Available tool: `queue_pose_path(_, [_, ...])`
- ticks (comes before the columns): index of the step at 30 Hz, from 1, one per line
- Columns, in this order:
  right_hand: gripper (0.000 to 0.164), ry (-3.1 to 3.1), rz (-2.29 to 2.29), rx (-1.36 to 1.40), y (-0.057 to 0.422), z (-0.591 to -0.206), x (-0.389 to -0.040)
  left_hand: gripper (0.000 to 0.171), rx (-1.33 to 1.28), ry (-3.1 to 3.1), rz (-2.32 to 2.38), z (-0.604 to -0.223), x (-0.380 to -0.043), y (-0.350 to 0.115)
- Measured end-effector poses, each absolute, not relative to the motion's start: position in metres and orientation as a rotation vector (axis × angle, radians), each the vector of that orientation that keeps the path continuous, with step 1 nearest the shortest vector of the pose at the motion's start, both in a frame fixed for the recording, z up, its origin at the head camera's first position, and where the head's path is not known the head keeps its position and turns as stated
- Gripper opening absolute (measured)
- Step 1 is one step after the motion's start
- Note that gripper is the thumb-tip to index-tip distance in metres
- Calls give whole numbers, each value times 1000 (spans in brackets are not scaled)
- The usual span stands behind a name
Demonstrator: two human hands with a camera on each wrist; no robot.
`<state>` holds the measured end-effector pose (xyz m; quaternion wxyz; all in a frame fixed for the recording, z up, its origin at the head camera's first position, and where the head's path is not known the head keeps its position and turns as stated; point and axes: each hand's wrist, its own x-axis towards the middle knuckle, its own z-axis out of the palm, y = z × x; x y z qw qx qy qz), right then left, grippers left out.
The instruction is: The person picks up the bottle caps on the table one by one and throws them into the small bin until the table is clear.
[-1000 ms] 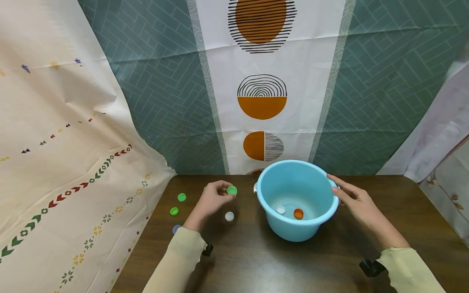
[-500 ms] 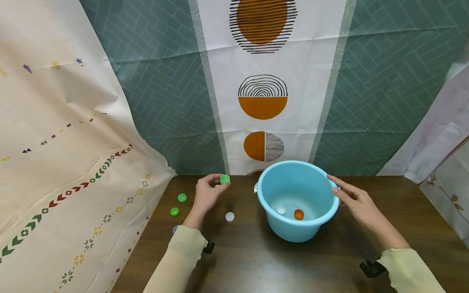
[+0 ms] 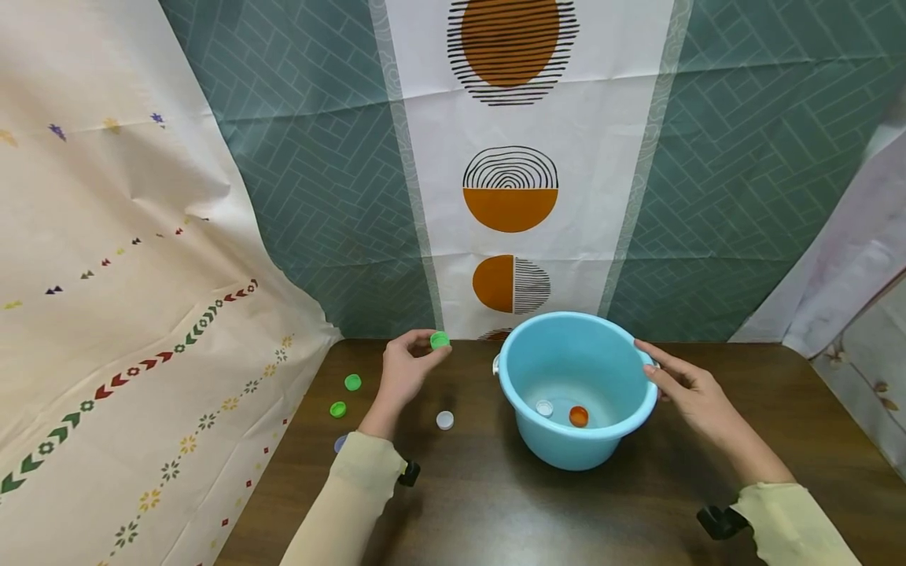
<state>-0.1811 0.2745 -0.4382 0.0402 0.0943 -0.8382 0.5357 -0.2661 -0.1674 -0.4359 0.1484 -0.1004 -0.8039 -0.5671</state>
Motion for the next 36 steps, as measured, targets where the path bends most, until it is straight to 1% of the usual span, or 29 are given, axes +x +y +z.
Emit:
queue_pose_path(7, [50, -2572, 1632, 288, 276, -438, -182, 31, -289, -2291, -1682, -429, -264, -157])
queue_pose_path(14, [50, -2577, 1640, 292, 277, -440, -180, 32, -318, -2311, -1712, -397, -241, -139])
queue_pose_path(17, [50, -2581, 1635, 283, 277, -439, -180, 32, -333, -2314, -1721, -390, -238, -134])
queue_pose_path(25, [49, -2571, 1639, 278, 276, -439, -182, 30, -376, -2293, -1729, -383, -239, -125])
queue_pose_path(36, [48, -2553, 1646, 291, 277, -441, -185, 32, -424, -2302, -1743, -373, -241, -114])
